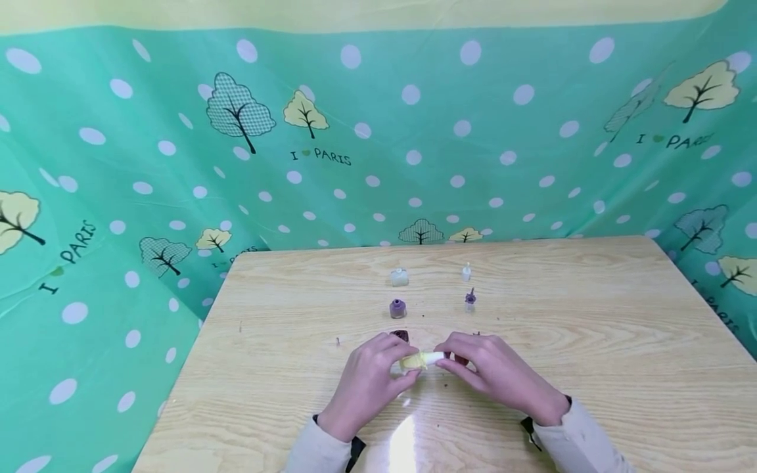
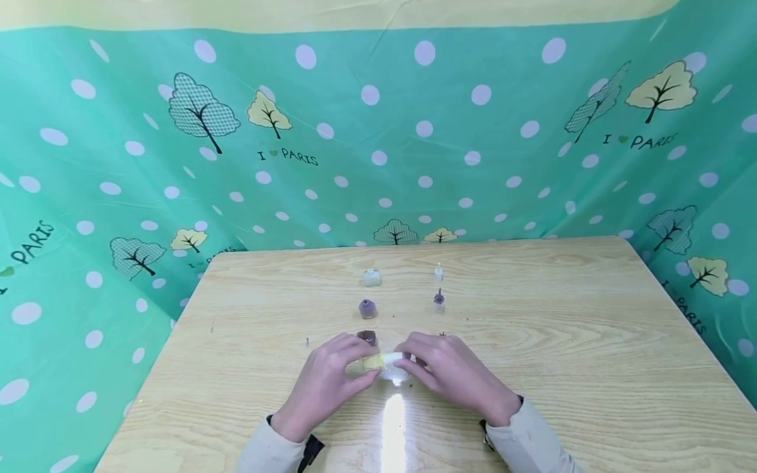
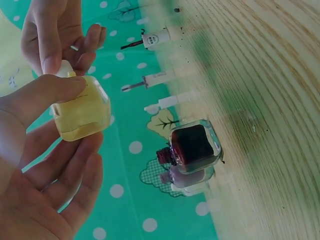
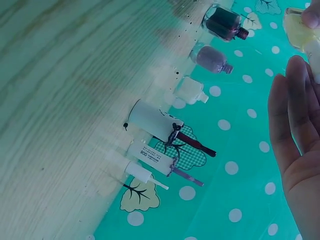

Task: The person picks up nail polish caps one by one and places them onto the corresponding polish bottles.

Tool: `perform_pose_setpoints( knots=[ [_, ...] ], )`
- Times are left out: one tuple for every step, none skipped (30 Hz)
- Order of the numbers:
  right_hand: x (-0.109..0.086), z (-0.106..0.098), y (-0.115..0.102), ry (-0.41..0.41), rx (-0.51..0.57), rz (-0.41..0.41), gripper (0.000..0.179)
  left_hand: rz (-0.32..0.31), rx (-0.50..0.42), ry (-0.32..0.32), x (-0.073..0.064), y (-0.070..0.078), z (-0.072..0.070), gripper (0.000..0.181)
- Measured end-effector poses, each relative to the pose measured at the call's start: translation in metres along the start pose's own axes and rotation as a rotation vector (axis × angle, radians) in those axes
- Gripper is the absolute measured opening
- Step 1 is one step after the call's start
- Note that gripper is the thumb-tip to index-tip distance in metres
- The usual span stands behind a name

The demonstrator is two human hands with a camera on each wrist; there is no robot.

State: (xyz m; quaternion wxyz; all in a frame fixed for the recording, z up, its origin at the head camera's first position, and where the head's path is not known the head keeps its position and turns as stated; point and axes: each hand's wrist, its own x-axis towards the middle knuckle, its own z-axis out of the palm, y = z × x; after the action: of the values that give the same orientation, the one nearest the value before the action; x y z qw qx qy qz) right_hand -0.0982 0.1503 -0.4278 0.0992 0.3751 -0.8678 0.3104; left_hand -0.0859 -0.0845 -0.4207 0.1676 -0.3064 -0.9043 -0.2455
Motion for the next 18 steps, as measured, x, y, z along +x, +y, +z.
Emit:
perform_pose_setpoints(
  knots=[
    [0.0001, 0.0002, -0.0001, 0.001, -0.005, 0.005, 0.01, -0.002, -0.003, 0.002, 0.0001, 0.0003, -0.0001, 0.026],
    [0.0002, 0.0004, -0.0001, 0.0, -0.009, 0.013, 0.009, -0.002, -0.007, 0.005, 0.0002, 0.0005, -0.0002, 0.026],
    [0.0002, 0.0005, -0.0001, -0.002, -0.014, 0.021, 0.009, -0.002, -0.01, 0.008, 0.0002, 0.0007, -0.0002, 0.026],
    [0.0005, 0.0008, 0.0002, -0.005, -0.02, 0.028, 0.009, -0.001, -0.011, 0.013, 0.0003, 0.0006, -0.0002, 0.026],
    [0.0006, 0.001, 0.0005, -0.009, -0.024, 0.035, 0.01, 0.0, -0.013, 0.017, 0.0003, 0.0004, -0.0002, 0.026],
    [0.0008, 0.0014, 0.0009, -0.014, -0.026, 0.042, 0.012, 0.002, -0.016, 0.022, 0.0002, 0.0003, -0.0001, 0.026],
    [0.0009, 0.0015, 0.0014, -0.02, -0.024, 0.051, 0.014, 0.004, -0.019, 0.027, 0.0002, 0.0002, 0.0002, 0.026],
    [0.0009, 0.0019, 0.002, -0.024, -0.022, 0.056, 0.016, 0.005, -0.022, 0.029, 0.0, 0.0002, 0.0004, 0.026],
    [0.0008, 0.002, 0.0027, -0.027, -0.021, 0.06, 0.018, 0.005, -0.023, 0.028, -0.0001, 0.0002, 0.0006, 0.026],
    [0.0008, 0.0021, 0.0032, -0.03, -0.017, 0.065, 0.018, 0.002, -0.027, 0.025, -0.0002, 0.0003, 0.0007, 0.026],
    [0.0006, 0.0021, 0.0036, -0.033, -0.014, 0.073, 0.019, -0.002, -0.029, 0.02, -0.0002, 0.0004, 0.0008, 0.026],
    [0.0005, 0.002, 0.0037, -0.033, -0.012, 0.08, 0.018, -0.006, -0.033, 0.014, -0.0001, 0.0005, 0.0007, 0.026],
    [0.0001, 0.0015, 0.0036, -0.034, -0.009, 0.087, 0.016, -0.012, -0.035, 0.007, 0.0001, 0.0006, 0.0007, 0.026],
    [-0.0003, 0.0013, 0.0034, -0.033, -0.007, 0.09, 0.014, -0.017, -0.036, -0.001, 0.0002, 0.0006, 0.0006, 0.025],
    [-0.0005, 0.0008, 0.003, -0.03, -0.006, 0.092, 0.013, -0.021, -0.035, -0.007, 0.0005, 0.0004, 0.0005, 0.025],
    [-0.0006, 0.0005, 0.0025, -0.024, -0.003, 0.088, 0.012, -0.023, -0.034, -0.011, 0.0007, 0.0003, 0.0005, 0.025],
    [-0.0006, 0.0001, 0.0021, -0.018, -0.001, 0.079, 0.012, -0.024, -0.033, -0.013, 0.0009, 0.0, 0.0005, 0.025],
    [-0.0004, -0.0001, 0.0018, -0.011, 0.004, 0.066, 0.013, -0.025, -0.032, -0.013, 0.0012, -0.0003, 0.0007, 0.025]
  ],
)
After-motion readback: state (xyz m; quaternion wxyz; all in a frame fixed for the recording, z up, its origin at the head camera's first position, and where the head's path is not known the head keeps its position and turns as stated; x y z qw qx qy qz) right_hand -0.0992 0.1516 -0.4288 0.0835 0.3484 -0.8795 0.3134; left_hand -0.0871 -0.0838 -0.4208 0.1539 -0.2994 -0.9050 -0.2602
